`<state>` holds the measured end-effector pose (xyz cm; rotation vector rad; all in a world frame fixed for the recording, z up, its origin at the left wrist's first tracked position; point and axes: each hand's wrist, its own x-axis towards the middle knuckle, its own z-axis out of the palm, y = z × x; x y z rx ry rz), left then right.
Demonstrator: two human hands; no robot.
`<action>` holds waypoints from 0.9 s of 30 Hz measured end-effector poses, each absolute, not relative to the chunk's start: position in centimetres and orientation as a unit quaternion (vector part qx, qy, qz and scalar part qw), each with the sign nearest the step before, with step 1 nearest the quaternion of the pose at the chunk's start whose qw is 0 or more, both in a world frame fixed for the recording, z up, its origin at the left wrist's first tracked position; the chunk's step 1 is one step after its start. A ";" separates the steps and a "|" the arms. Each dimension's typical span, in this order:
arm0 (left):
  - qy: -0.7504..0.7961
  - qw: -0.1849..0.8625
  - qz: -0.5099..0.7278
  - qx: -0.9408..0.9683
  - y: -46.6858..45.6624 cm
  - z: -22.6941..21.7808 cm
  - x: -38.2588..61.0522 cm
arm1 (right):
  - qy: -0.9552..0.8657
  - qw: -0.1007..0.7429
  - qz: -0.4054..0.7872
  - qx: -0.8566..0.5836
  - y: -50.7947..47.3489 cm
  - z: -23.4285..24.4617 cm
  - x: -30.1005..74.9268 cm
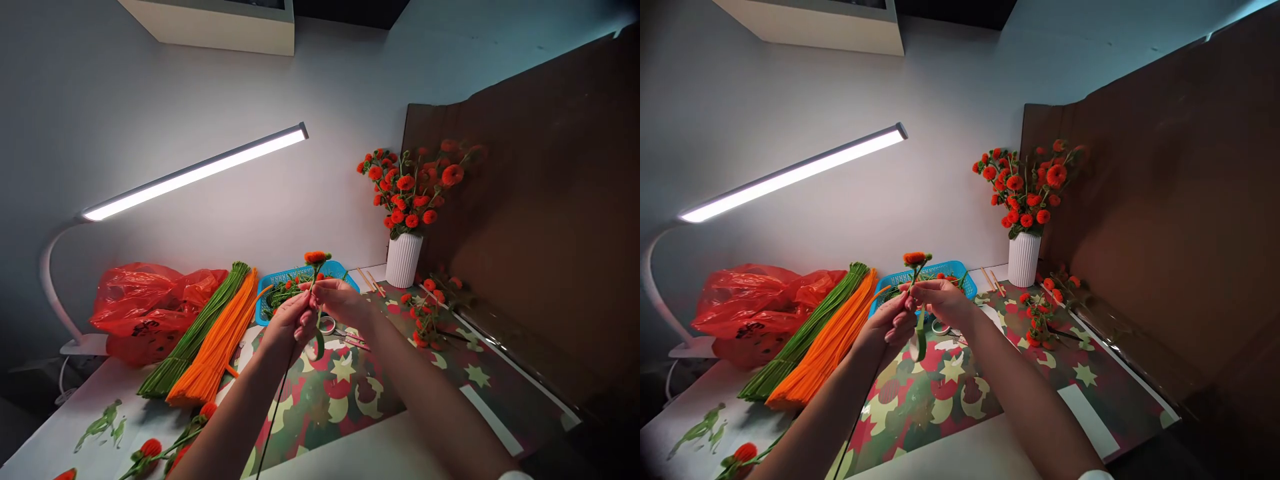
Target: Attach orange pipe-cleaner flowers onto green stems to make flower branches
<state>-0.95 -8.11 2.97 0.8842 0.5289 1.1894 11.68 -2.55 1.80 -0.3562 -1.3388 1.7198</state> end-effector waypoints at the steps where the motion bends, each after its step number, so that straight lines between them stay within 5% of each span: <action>1: 0.217 0.731 0.522 0.382 -8.1 3.0 -1.0 | -0.534 0.442 0.709 -0.132 -2.4 1.6 11.6; 5: 0.269 0.707 0.503 0.418 -7.6 2.3 -1.2 | -0.547 0.431 0.695 -0.177 -2.2 1.9 12.0; 10: 0.419 0.415 0.556 0.585 -7.3 1.6 -1.1 | -0.555 0.500 0.600 -0.287 -2.9 3.4 12.8; 12: 0.420 0.372 0.569 0.602 -7.5 1.6 -1.0 | -0.555 0.508 0.591 -0.290 -3.2 3.6 12.7; 21: 0.184 0.739 0.531 0.372 -7.9 2.2 -0.4 | -0.584 0.455 0.656 -0.147 -2.0 2.2 12.6; 27: 0.247 0.695 0.542 0.402 -6.2 0.0 -0.5 | -0.648 0.419 0.604 -0.198 -2.3 4.3 15.1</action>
